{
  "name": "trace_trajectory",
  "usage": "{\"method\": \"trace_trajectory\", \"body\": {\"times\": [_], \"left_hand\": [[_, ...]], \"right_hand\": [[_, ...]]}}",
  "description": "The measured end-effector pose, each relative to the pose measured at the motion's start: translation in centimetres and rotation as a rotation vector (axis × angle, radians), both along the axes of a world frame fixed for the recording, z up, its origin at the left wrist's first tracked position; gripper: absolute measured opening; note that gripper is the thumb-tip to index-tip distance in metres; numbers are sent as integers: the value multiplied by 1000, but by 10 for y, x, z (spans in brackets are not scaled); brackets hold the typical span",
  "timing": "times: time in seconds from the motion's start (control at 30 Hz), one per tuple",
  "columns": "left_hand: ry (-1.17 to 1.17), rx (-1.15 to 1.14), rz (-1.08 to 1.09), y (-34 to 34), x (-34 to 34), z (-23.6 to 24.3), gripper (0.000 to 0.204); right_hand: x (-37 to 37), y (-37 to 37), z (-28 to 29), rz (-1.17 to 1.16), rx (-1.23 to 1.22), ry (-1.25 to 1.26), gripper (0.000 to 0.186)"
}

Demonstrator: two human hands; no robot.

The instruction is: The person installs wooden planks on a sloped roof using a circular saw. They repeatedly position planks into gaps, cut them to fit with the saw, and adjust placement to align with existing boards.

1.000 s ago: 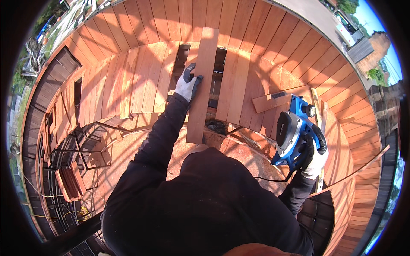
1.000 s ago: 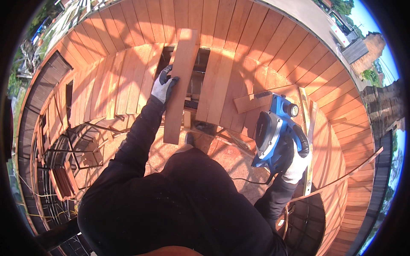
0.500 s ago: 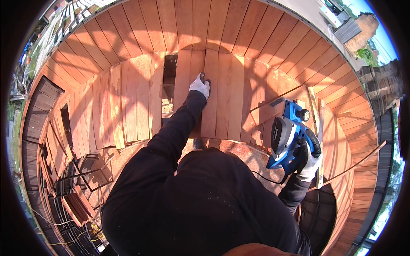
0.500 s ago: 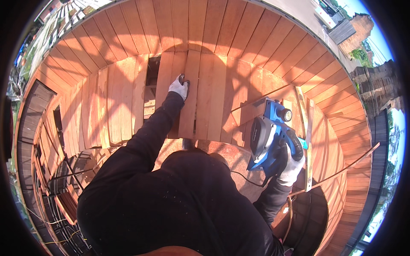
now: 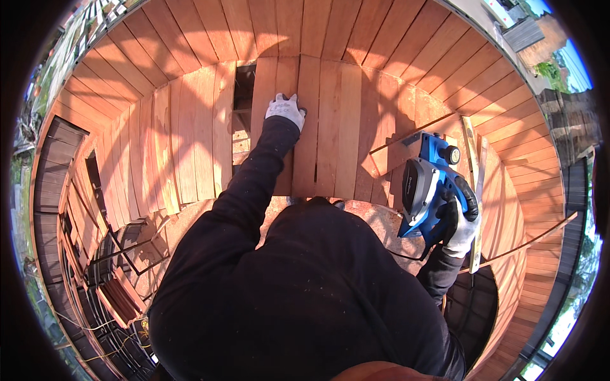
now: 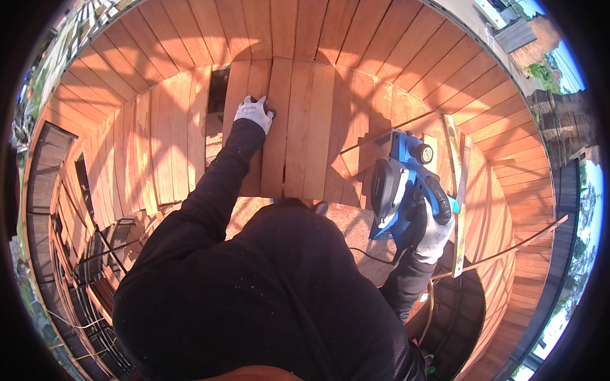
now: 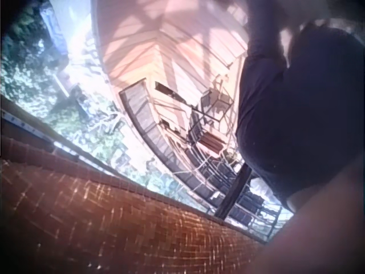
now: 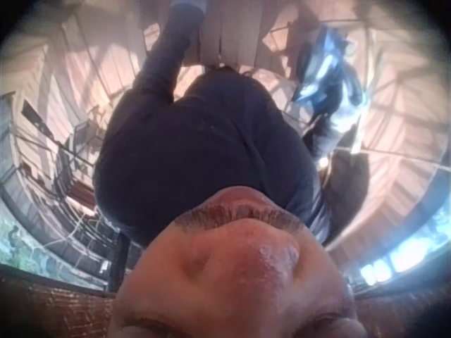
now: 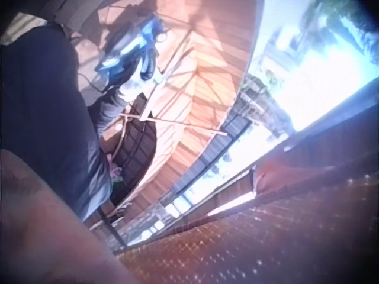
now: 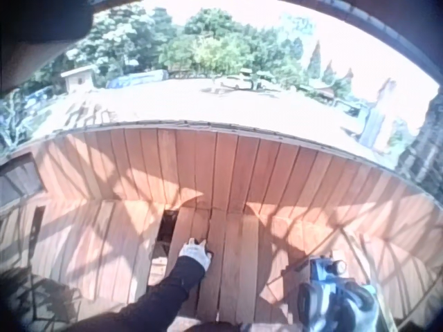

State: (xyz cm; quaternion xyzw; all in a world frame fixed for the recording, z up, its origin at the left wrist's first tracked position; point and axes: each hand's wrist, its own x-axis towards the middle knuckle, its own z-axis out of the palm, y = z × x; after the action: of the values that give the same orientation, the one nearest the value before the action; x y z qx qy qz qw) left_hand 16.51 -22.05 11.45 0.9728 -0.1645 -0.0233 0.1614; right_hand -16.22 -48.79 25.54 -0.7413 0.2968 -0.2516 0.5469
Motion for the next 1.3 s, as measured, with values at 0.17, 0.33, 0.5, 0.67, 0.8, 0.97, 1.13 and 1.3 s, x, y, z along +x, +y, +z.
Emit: {"method": "trace_trajectory", "body": {"times": [0.17,0.33,0.5,0.67,0.8,0.97,1.13,1.3], "left_hand": [[91,-126,-52,3,6,-21,50],[82,-144,-25,2,1,-12,48],[-115,-392,-171,53,-39,-21,40],[1247,-639,69,105,-155,41,44],[1136,-1062,183,107,-228,-46,36],[111,-756,-333,73,-233,-136,37],[1238,-1435,618,40,-227,-85,38],[1048,-1529,417,37,-226,-101,26]], "right_hand": [[23,-5,11,29,97,-9,41],[41,-18,9,124,19,1,43],[59,-13,8,170,26,-30,44],[62,-36,-20,333,-343,31,40],[75,-35,-27,323,-272,98,35],[81,-24,-21,285,-149,166,40],[84,-25,-22,319,-119,150,42],[87,-43,-34,343,-216,157,41]]}}
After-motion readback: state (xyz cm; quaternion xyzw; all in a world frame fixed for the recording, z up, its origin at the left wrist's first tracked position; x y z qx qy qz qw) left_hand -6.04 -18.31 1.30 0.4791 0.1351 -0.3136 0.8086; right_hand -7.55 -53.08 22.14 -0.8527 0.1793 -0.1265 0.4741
